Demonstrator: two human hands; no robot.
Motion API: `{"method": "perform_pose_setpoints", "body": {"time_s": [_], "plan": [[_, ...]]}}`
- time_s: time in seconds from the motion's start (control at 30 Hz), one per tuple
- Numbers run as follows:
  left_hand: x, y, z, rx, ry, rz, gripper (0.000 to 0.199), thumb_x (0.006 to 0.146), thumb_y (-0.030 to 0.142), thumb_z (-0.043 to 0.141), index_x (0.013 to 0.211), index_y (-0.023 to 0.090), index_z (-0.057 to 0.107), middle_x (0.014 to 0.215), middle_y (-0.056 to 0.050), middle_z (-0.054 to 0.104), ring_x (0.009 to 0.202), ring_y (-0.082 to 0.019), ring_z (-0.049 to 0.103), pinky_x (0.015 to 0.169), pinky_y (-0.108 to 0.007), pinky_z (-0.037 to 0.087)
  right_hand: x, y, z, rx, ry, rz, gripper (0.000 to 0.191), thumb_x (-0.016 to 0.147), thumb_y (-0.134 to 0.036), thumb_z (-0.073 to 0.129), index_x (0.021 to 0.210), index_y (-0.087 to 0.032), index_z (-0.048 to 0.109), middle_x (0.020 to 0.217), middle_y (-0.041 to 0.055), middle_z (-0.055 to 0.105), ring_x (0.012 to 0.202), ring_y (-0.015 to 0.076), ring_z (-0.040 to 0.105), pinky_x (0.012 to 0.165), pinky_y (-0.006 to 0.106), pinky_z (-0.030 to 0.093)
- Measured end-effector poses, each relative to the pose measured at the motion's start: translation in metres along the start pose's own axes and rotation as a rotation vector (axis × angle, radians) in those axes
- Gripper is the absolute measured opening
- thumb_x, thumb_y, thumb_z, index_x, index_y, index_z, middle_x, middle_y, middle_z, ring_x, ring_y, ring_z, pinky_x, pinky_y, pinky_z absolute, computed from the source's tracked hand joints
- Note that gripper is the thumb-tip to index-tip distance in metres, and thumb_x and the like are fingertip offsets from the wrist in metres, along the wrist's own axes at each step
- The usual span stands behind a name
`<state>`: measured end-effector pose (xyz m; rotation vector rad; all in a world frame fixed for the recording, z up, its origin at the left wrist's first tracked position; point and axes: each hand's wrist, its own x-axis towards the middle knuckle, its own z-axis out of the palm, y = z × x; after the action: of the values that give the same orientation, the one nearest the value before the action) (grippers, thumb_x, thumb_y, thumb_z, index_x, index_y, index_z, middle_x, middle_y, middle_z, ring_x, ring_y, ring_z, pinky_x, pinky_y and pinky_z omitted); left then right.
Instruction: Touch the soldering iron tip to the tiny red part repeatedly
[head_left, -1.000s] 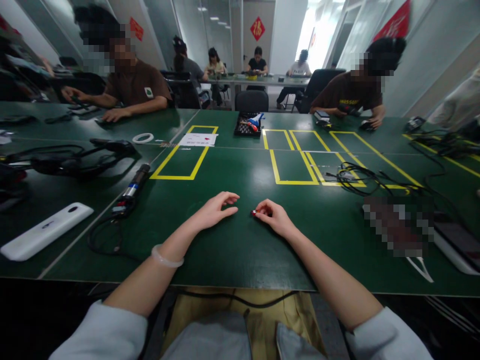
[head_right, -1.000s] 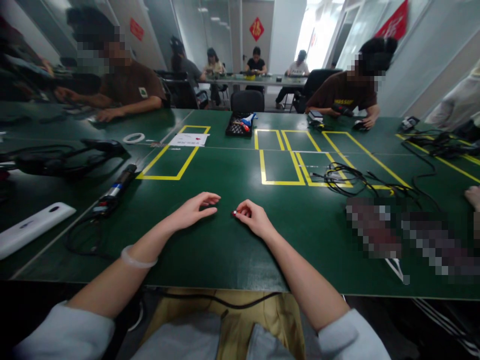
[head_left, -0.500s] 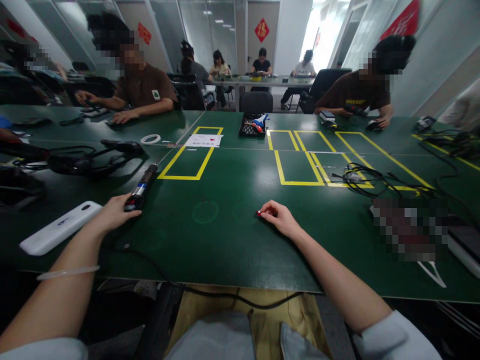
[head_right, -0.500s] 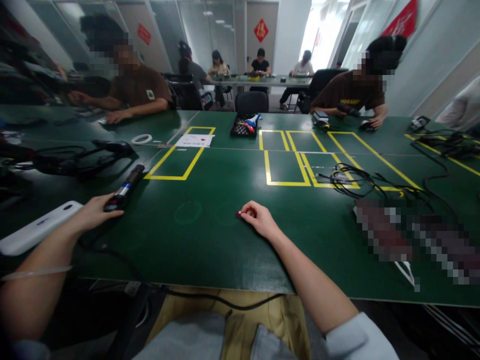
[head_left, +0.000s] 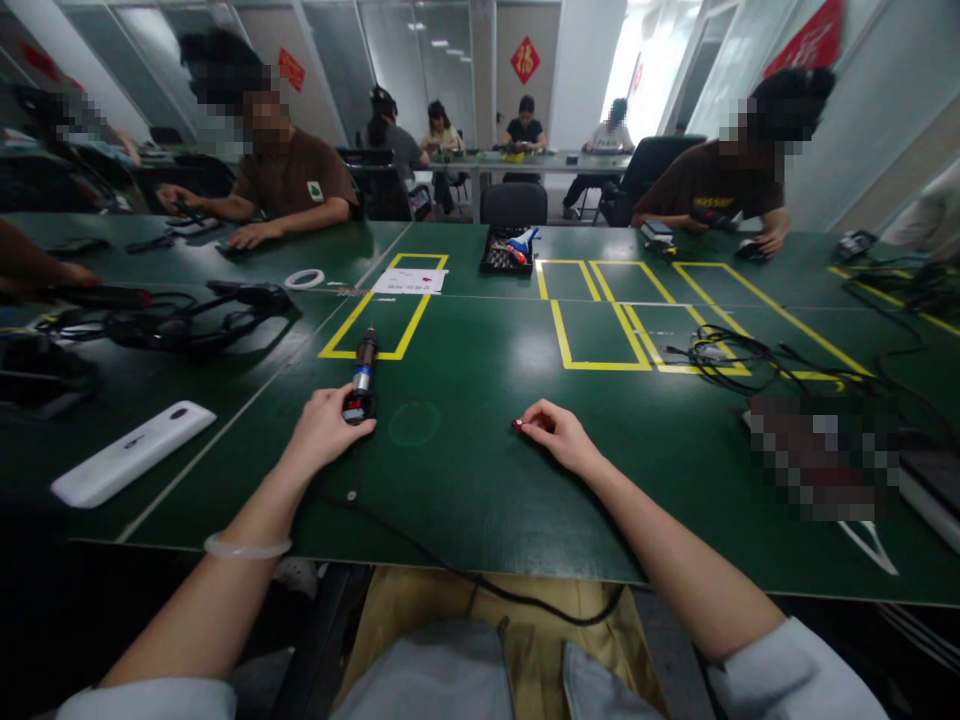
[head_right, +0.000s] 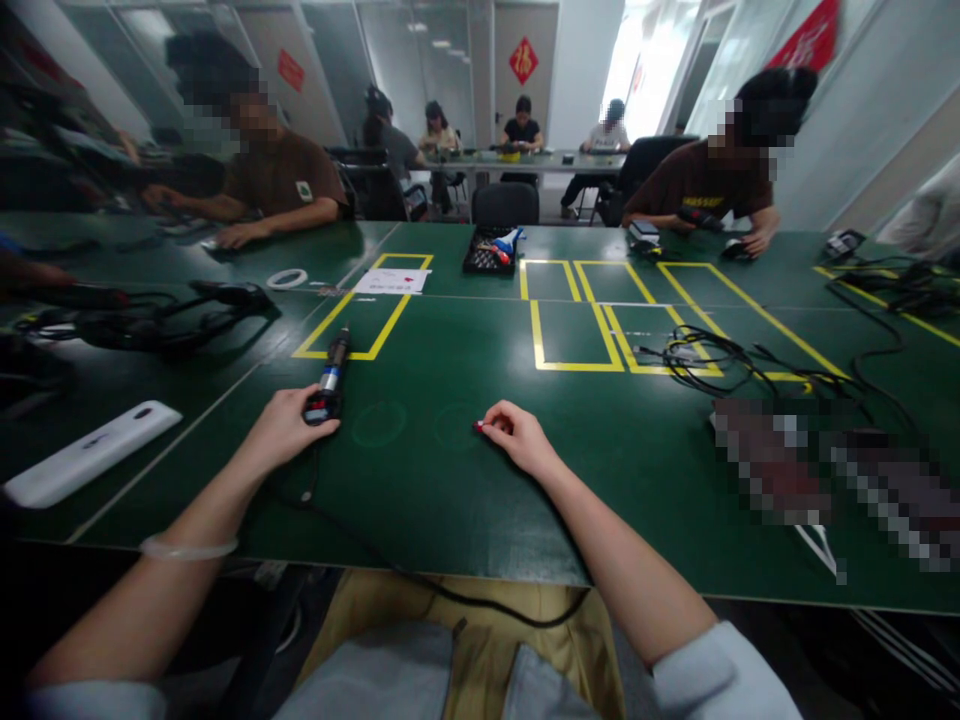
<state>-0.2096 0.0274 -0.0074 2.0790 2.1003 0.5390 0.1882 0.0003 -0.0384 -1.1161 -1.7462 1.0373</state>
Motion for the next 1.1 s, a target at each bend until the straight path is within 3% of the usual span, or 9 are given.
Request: {"method": "perform_pose_setpoints", "body": {"time_s": [0.23, 0.43, 0.57, 0.77, 1.1], "plan": [[-0.024, 0.117, 0.040, 0.007, -0.034, 0.243, 0.071, 0.071, 0.048, 0.063, 0.133, 0.017, 0.045, 0.121, -0.012, 0.048, 0.110, -0.027, 0.050, 0.094, -0.038, 0.044, -0.001, 0.002, 0.004, -0.082, 0.041, -0.079, 0.016, 0.086, -0.034, 0.059, 0.083, -0.018, 0.059, 0.077, 0.0002, 0.058, 0.062, 0.0116, 0.047, 0.059, 0.023, 0.038], [-0.035, 0.178, 0.061, -0.065, -0.074, 0.379, 0.070, 0.072, 0.043, 0.063, 0.134, 0.020, 0.041, 0.120, -0.011, 0.048, 0.108, -0.026, 0.049, 0.090, -0.036, 0.047, -0.001, 0.003, 0.005, -0.161, 0.081, -0.143, 0.010, 0.087, -0.029, 0.057, 0.083, -0.019, 0.058, 0.082, 0.0014, 0.057, 0.067, 0.0127, 0.050, 0.062, 0.024, 0.041], [-0.039, 0.194, 0.068, -0.063, -0.087, 0.408, 0.068, 0.073, 0.043, 0.061, 0.134, 0.021, 0.040, 0.120, -0.010, 0.047, 0.108, -0.025, 0.048, 0.088, -0.035, 0.047, 0.000, 0.003, 0.004, -0.232, 0.089, -0.167, 0.008, 0.087, -0.024, 0.056, 0.082, -0.019, 0.057, 0.081, 0.0008, 0.053, 0.066, 0.0127, 0.050, 0.062, 0.024, 0.041], [-0.042, 0.200, 0.066, -0.013, -0.111, 0.398, 0.066, 0.075, 0.042, 0.059, 0.134, 0.022, 0.038, 0.120, -0.010, 0.046, 0.108, -0.025, 0.049, 0.086, -0.033, 0.047, 0.002, 0.003, 0.004, -0.251, 0.075, -0.193, 0.003, 0.086, -0.020, 0.058, 0.085, -0.019, 0.061, 0.086, 0.0017, 0.053, 0.071, 0.0130, 0.052, 0.067, 0.025, 0.042], [-0.042, 0.214, 0.065, 0.113, -0.082, 0.340, 0.067, 0.080, 0.049, 0.054, 0.138, 0.022, 0.034, 0.116, -0.011, 0.047, 0.102, -0.025, 0.050, 0.081, -0.034, 0.044, -0.004, -0.006, -0.001, -0.142, 0.097, -0.112, 0.017, 0.089, -0.025, 0.053, 0.092, -0.018, 0.068, 0.087, 0.0037, 0.066, 0.075, 0.0152, 0.059, 0.070, 0.027, 0.045]]}}
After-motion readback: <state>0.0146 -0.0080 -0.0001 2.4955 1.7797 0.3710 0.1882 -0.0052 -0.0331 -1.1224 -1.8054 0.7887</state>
